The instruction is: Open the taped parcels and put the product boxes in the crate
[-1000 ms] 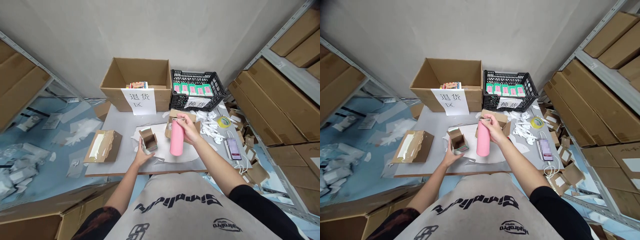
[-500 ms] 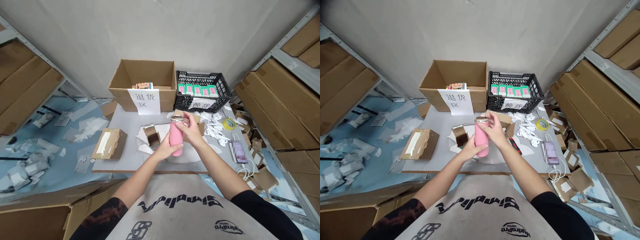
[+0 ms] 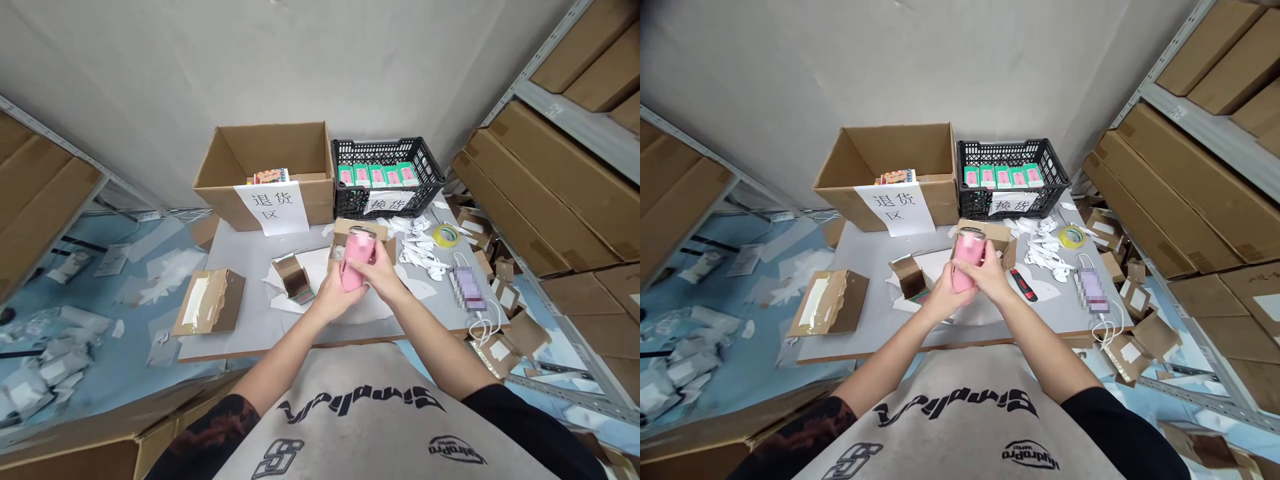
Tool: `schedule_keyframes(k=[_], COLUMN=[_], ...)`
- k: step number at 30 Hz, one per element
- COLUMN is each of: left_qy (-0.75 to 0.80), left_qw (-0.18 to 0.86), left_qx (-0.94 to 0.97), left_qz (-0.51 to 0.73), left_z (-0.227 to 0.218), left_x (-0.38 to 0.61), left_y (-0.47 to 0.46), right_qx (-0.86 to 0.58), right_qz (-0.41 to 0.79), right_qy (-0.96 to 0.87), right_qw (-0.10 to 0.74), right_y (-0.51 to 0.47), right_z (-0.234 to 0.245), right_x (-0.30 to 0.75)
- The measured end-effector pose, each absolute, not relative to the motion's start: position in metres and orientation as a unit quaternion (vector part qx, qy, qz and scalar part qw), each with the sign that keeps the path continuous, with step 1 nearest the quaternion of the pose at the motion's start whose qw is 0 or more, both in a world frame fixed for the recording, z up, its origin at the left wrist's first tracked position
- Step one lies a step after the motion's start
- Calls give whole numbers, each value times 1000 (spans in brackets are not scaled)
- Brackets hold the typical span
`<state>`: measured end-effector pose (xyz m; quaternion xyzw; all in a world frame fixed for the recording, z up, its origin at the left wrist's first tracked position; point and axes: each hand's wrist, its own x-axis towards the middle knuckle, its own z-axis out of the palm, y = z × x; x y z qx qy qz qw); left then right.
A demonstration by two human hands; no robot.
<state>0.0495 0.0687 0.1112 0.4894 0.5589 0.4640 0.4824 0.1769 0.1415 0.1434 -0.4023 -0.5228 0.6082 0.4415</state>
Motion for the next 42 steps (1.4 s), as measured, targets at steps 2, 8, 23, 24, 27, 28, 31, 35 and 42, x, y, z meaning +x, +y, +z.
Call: schedule_keyframes(k=[2, 8, 23, 24, 27, 28, 31, 35, 42], left_qy=[556, 396, 495, 537, 625, 619, 511, 500, 589], left_qw=[478, 654, 478, 427, 295, 300, 448, 499, 354], left_qx=[506, 428, 517, 522, 539, 551, 586, 563, 615], left_qz=[454, 482, 509, 507, 483, 472, 441, 429, 387], left_z=[113, 116, 123, 123, 123, 124, 127, 126, 121], left_x=[53, 60, 54, 52, 45, 43, 33, 28, 20], left_y=[70, 77, 67, 66, 61, 58, 48, 34, 14], right_qx=[-433, -368, -371, -382, -400, -393, -353, -368, -438], right_qz=[588, 696, 573, 553, 518, 527, 583, 532, 388], right_qy=[-511, -429, -599, -612, -616, -611, -595, -643, -691], right_qw=[454, 443, 418, 417, 439, 442, 427, 410, 426], right_y=[142, 151, 130, 127, 120, 118, 114, 99, 63], right_z=[141, 142, 150, 152, 154, 153, 154, 160, 163], right_x=[177, 190, 195, 194, 189, 188, 187, 187, 177])
